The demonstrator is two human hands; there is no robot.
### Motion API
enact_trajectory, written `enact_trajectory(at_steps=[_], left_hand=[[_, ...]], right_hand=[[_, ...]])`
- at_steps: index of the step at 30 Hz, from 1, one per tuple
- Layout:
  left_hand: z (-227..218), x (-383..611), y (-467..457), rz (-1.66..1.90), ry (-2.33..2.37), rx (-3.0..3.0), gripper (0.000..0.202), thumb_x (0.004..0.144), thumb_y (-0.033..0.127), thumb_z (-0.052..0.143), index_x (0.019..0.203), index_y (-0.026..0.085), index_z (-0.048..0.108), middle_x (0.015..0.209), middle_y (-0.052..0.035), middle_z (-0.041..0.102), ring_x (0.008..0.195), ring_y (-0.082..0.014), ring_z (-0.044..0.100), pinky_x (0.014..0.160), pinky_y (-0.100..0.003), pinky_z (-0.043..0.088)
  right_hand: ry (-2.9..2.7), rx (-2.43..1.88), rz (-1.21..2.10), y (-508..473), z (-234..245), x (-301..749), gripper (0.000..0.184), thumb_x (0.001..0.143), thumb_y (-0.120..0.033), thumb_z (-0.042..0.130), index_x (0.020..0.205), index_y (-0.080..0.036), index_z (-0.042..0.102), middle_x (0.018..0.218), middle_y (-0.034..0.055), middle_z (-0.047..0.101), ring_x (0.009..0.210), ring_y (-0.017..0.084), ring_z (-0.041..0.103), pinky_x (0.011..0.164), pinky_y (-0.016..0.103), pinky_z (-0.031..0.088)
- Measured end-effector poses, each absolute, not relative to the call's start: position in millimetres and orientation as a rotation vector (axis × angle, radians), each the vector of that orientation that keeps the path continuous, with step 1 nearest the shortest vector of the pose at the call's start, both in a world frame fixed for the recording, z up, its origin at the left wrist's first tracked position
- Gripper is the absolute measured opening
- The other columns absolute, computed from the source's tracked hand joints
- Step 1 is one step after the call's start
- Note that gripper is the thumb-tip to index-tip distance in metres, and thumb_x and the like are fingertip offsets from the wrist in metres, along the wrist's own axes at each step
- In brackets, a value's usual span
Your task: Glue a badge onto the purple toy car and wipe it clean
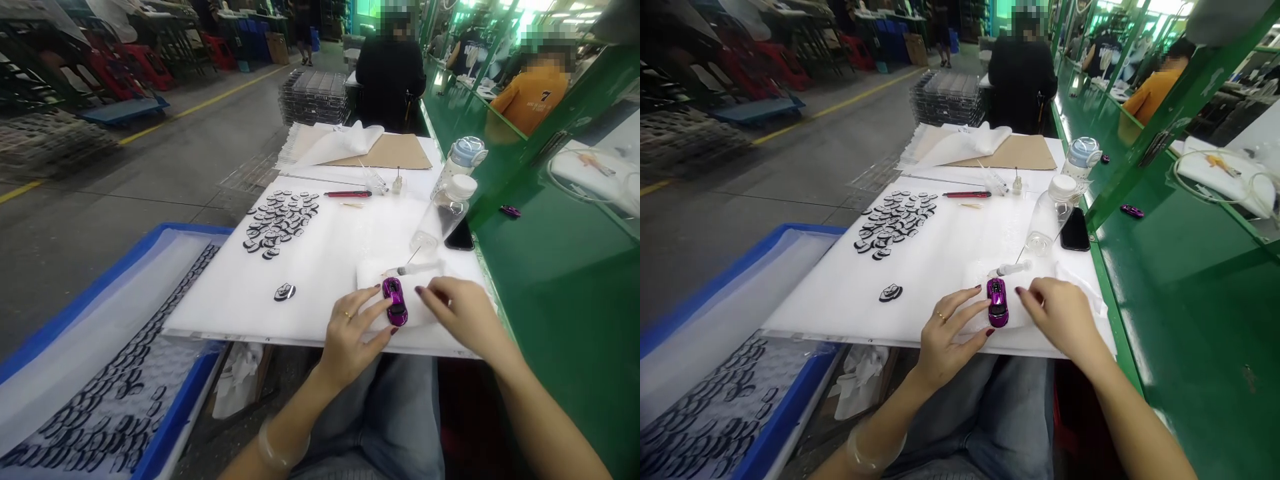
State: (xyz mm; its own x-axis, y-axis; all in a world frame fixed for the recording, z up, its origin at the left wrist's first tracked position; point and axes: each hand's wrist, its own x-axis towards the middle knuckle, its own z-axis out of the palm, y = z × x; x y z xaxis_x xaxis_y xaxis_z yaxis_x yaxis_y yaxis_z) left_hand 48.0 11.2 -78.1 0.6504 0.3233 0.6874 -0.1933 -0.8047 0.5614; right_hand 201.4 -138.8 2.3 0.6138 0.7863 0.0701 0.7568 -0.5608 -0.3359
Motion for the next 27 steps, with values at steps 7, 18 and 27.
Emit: enact_trajectory(at_steps=[7, 18, 27], left_hand=[[-98, 32, 18, 1.131, 0.262, 2.353, 0.031, 0.094, 0.034, 0.057, 0.121, 0.019, 0.058, 0.123, -0.0129, 0.067, 0.110, -0.0264, 0.067, 0.091, -0.039, 0.055], [-115, 38, 14, 1.184, 0.305, 2.498, 0.036, 0.092, 0.040, 0.059, 0.119, 0.015, 0.060, 0.127, -0.0125, 0.066, 0.083, -0.0239, 0.072, 0.068, -0.032, 0.055], [-119, 37, 13, 1.260, 0.302, 2.540, 0.037, 0.093, 0.034, 0.060, 0.126, 0.017, 0.058, 0.129, -0.0110, 0.066, 0.082, -0.0232, 0.071, 0.070, -0.034, 0.057]], right_hand=[[-1.158, -2.854, 0.002, -103, -3, 148, 0.036, 0.094, -0.050, 0.048, 0.083, -0.018, 0.058, 0.079, 0.0065, 0.065, 0.062, 0.020, 0.058, 0.051, 0.029, 0.021], [-0.493, -3.153, 0.043, -192, 11, 172, 0.034, 0.087, -0.046, 0.049, 0.077, -0.017, 0.064, 0.077, 0.0100, 0.066, 0.069, 0.023, 0.062, 0.055, 0.028, 0.032], [-0.051, -3.193, 0.089, -308, -24, 227, 0.042, 0.094, -0.044, 0.042, 0.086, -0.012, 0.068, 0.084, 0.0193, 0.068, 0.073, 0.033, 0.067, 0.060, 0.043, 0.052]])
